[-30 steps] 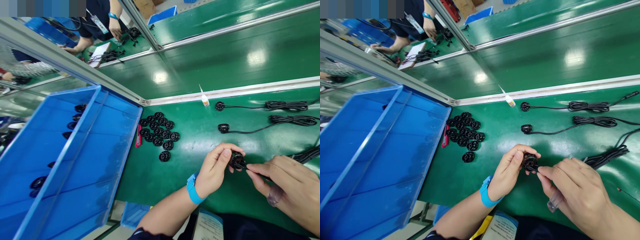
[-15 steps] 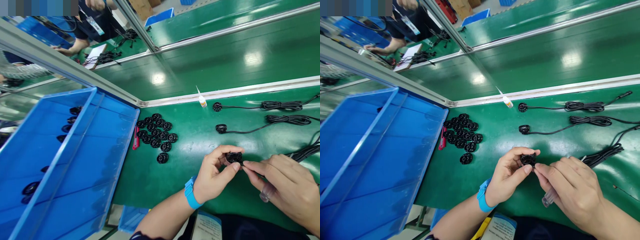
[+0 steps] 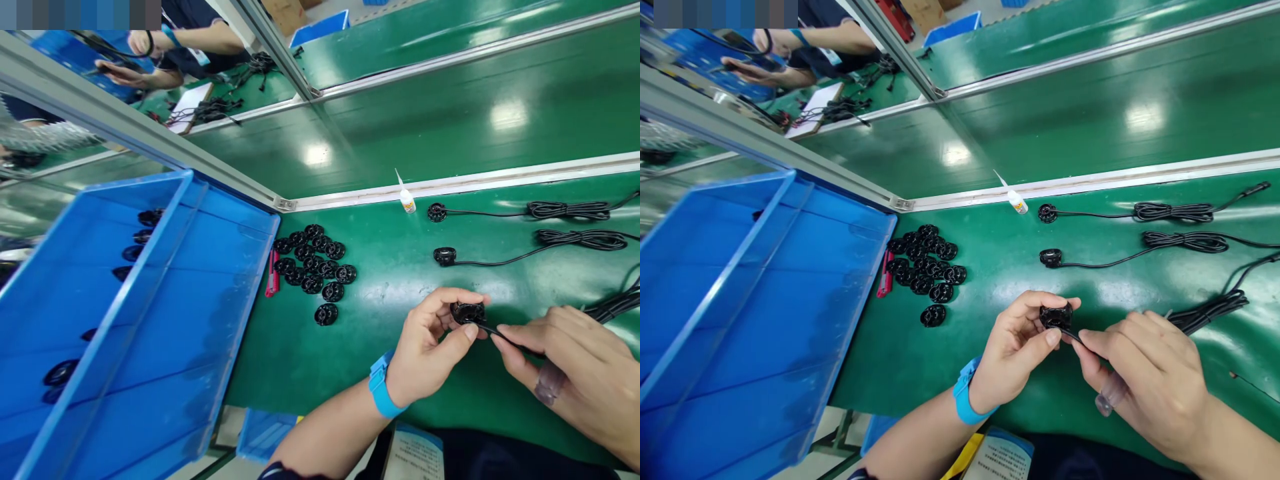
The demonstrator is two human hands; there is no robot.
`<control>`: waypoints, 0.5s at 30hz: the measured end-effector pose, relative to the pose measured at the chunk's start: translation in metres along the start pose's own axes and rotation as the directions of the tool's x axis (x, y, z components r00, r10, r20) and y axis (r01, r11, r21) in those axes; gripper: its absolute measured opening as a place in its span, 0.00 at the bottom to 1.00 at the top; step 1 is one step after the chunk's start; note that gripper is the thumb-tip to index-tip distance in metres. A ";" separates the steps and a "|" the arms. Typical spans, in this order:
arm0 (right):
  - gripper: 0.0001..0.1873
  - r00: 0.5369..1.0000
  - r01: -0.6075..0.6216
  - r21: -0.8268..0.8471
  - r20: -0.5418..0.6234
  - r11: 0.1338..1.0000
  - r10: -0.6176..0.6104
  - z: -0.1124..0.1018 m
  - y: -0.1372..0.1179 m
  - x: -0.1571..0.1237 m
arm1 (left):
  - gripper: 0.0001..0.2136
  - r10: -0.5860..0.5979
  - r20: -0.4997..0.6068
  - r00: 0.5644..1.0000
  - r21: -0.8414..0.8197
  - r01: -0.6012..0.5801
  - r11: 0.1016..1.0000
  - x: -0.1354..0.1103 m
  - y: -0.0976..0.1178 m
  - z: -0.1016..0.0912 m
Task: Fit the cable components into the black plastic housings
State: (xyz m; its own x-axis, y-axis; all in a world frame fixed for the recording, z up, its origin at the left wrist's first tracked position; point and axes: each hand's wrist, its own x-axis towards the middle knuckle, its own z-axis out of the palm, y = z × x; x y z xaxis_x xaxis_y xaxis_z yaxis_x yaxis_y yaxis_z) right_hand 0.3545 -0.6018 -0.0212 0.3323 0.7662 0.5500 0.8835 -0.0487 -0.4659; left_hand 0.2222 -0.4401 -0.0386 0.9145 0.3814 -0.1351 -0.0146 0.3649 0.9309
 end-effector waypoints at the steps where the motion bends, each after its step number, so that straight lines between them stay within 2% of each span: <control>1: 0.05 1.000 0.012 -0.002 -0.001 1.000 -0.012 0.000 0.000 -0.001 | 0.12 0.006 -0.003 1.000 0.003 -0.006 1.000 0.000 0.000 0.000; 11: 0.05 1.000 -0.007 0.057 -0.026 0.998 0.008 0.006 -0.003 -0.002 | 0.11 -0.011 -0.010 1.000 -0.066 0.011 0.998 -0.002 -0.006 0.000; 15: 0.06 0.999 -0.034 0.099 -0.035 0.995 0.037 0.007 -0.003 -0.001 | 0.13 -0.022 -0.024 0.999 -0.027 0.022 0.999 -0.001 -0.004 0.000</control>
State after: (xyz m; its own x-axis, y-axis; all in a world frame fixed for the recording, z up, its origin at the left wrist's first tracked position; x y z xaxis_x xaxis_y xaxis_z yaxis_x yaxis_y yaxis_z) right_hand 0.3488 -0.5979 -0.0249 0.3764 0.7410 0.5560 0.8348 -0.0111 -0.5504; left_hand 0.2213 -0.4419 -0.0419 0.9046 0.3935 -0.1640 -0.0058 0.3961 0.9182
